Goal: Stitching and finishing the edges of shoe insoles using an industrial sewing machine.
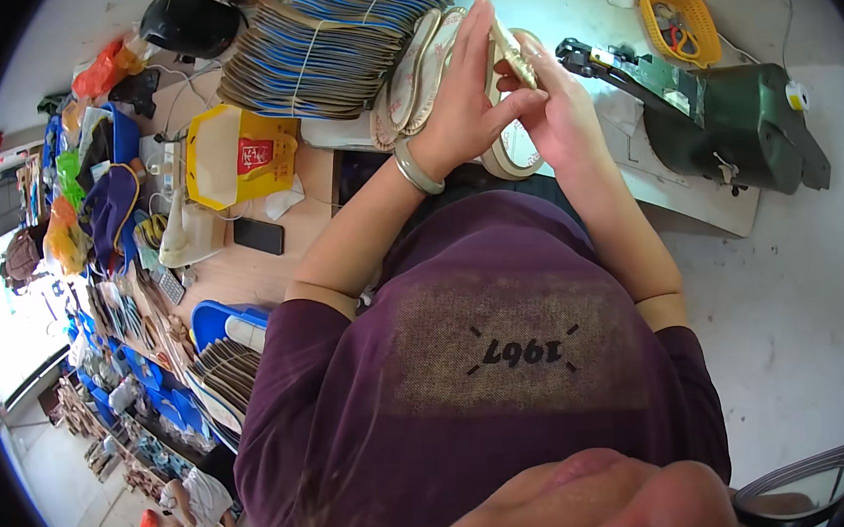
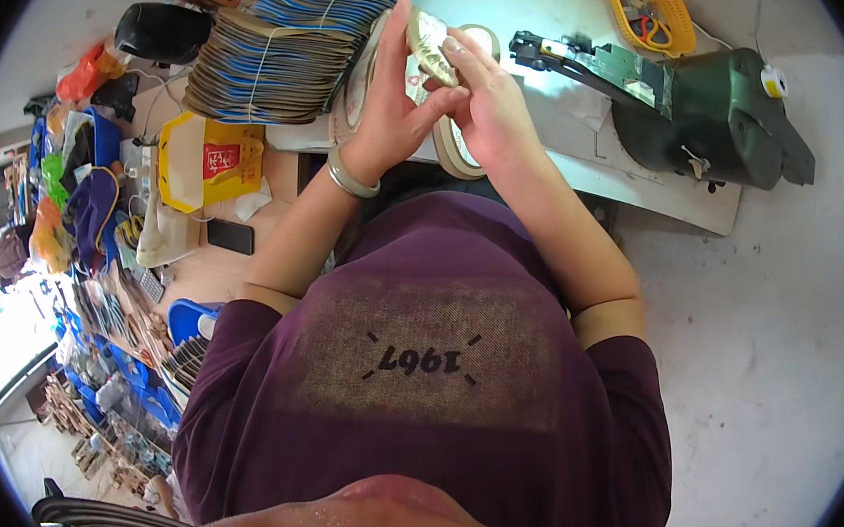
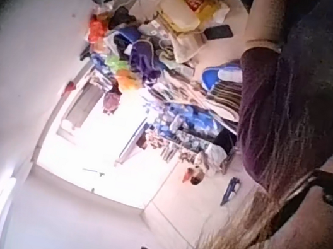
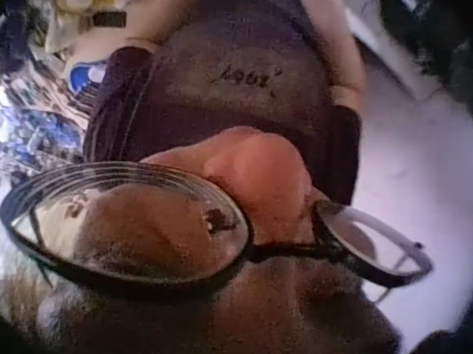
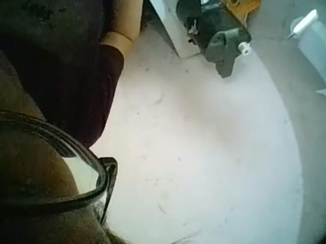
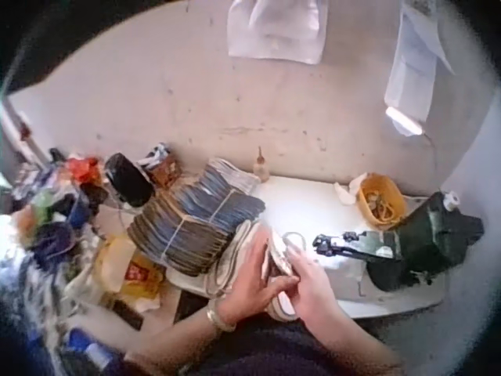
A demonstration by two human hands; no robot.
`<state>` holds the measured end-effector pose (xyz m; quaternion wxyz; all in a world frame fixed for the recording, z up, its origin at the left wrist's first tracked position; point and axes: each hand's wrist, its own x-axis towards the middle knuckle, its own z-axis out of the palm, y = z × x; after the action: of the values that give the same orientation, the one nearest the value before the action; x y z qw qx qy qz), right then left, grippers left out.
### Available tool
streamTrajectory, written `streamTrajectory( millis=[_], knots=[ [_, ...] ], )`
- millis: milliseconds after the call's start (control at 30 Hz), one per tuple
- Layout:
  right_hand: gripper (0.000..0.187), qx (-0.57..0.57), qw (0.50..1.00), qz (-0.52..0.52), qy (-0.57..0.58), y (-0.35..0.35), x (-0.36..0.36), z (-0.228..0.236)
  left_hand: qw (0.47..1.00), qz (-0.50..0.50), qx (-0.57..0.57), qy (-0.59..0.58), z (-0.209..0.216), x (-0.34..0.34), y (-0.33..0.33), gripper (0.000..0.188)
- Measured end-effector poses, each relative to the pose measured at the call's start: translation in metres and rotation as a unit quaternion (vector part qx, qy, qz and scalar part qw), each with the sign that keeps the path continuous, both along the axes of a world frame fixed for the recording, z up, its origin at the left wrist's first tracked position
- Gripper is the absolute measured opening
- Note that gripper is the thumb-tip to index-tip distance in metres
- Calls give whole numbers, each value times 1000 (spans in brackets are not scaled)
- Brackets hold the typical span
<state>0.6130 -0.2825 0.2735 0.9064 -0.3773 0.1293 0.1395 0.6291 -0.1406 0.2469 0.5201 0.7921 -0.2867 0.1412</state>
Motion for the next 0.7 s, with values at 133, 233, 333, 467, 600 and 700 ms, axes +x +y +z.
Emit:
streamTrajectory(
  millis=[133,233,333,467,600,700],
  knots=[
    [36,-89,994,56,9,4,-13,7,1000,26,13,-9,12,-7,4,93],
    [38,-176,980,89,-31,-3,-16,-8,995,36,37,-81,19,-5,5,85],
    [39,-304,933,153,-117,-12,-13,-4,997,-4,8,-76,23,-1,7,74],
    [29,-447,869,98,-188,-11,-18,17,995,-64,-73,16,22,-4,4,54],
    [23,-374,907,-11,-193,-12,-27,32,980,-87,-150,102,20,-16,-6,57],
    [24,-201,974,11,-108,-18,-29,30,968,-125,-202,81,9,-15,-10,67]
  ],
)
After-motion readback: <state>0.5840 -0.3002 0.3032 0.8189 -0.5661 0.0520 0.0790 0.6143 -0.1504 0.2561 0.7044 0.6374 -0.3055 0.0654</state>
